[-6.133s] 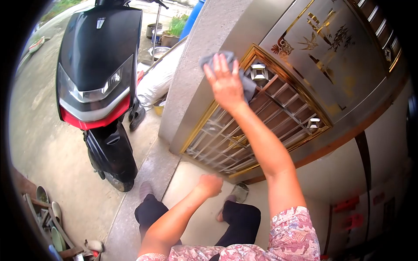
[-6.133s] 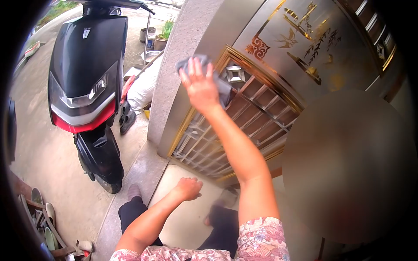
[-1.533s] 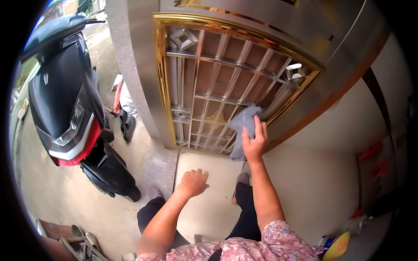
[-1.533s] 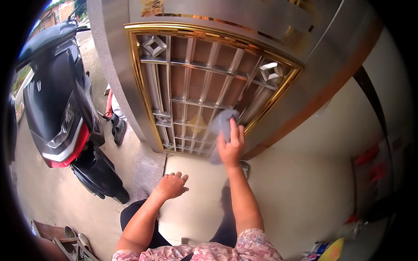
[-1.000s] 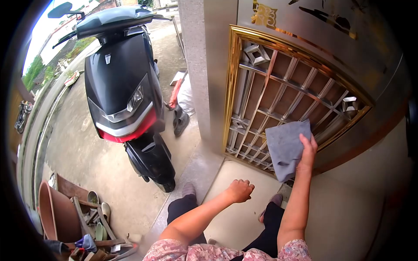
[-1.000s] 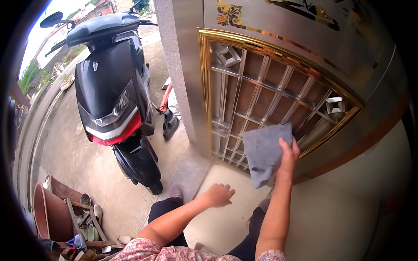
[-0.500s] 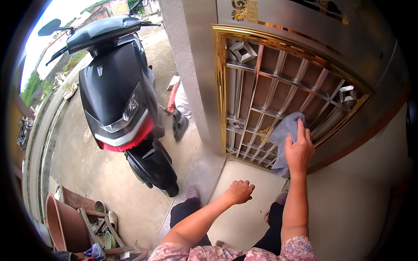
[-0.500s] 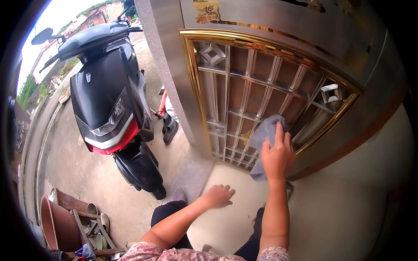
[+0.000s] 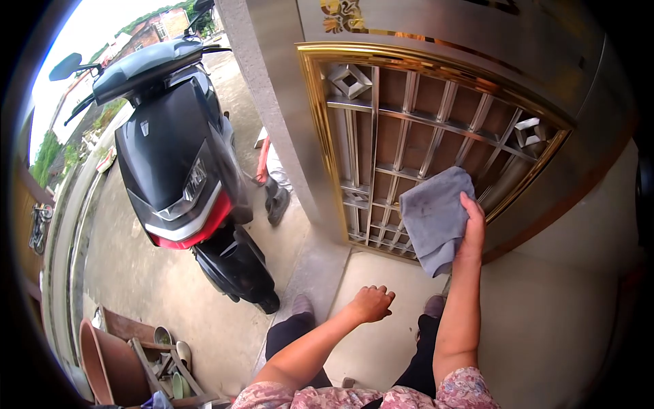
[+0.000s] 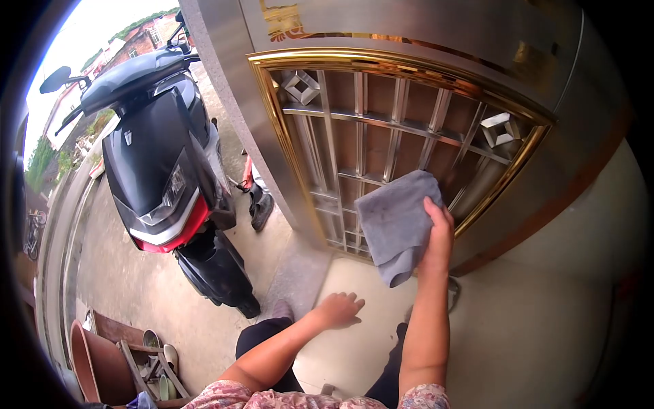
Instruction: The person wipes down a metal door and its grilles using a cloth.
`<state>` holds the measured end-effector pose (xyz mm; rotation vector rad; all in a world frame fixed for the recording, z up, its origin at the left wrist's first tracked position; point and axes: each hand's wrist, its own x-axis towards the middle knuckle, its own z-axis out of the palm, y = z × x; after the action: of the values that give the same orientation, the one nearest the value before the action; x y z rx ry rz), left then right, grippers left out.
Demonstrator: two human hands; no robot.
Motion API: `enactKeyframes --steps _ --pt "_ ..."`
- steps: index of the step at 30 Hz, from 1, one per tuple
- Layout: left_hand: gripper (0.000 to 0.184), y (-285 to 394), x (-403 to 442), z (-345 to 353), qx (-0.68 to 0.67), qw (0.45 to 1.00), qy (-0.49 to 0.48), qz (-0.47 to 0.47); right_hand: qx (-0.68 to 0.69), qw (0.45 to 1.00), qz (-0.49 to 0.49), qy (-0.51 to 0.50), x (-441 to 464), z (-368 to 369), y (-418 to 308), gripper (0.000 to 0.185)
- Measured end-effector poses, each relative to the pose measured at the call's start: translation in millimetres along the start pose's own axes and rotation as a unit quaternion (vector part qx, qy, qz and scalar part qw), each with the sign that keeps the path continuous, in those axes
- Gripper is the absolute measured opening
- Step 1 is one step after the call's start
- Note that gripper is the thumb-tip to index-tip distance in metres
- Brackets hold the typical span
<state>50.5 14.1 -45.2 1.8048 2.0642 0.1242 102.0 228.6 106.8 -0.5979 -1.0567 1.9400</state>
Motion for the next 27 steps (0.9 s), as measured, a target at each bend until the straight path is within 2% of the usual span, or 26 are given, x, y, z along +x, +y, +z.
enactKeyframes --steps 2,3,4,5,6,10,13,16,19,22,25,27 --pt "0.04 -1 2 3 0.0 1.0 -0.001 0.001 -0.096 0.99 -0.099 -0.009 9 -3 10 0.034" --pt "0.039 -1 3 2 -0.001 1.0 0.0 0.001 -0.197 0.965 -0.172 -0.022 17 -12 22 0.038" --pt "0.039 -1 3 2 -0.002 1.0 0.0 0.0 -0.336 0.907 -0.254 0.023 15 -10 20 0.039" --pt "0.039 -2 4 2 -0.004 1.0 0.0 -0.001 -0.465 0.82 -0.328 0.068 10 -6 19 0.041" --pt "0.039 -1 4 1 -0.004 1.0 -0.001 -0.001 -0.579 0.707 -0.39 0.11 4 -1 16 0.043" --pt "0.039 1 4 -4 -0.005 1.0 -0.006 -0.002 -0.65 0.649 -0.368 0.141 -4 6 12 0.05" --pt "0.039 3 7 -2 -0.003 1.0 -0.01 0.001 -0.62 0.691 -0.356 0.104 0 3 15 0.048" --pt "0.039 7 8 -1 0.001 1.0 -0.024 0.007 -0.547 0.774 -0.314 0.059 1 -1 17 0.046" --pt "0.04 9 10 0 0.006 0.999 -0.035 0.009 -0.416 0.867 -0.272 0.007 3 -6 26 0.045" --pt "0.04 8 12 1 0.006 0.999 -0.035 0.006 -0.35 0.9 -0.26 -0.02 2 -5 25 0.046" --pt "0.041 8 13 0 0.002 0.999 -0.033 0.007 -0.382 0.846 -0.369 0.051 1 6 20 0.046" --pt "0.041 8 14 -1 0.001 0.999 -0.036 0.007 -0.511 0.791 -0.331 0.068 2 4 17 0.046"
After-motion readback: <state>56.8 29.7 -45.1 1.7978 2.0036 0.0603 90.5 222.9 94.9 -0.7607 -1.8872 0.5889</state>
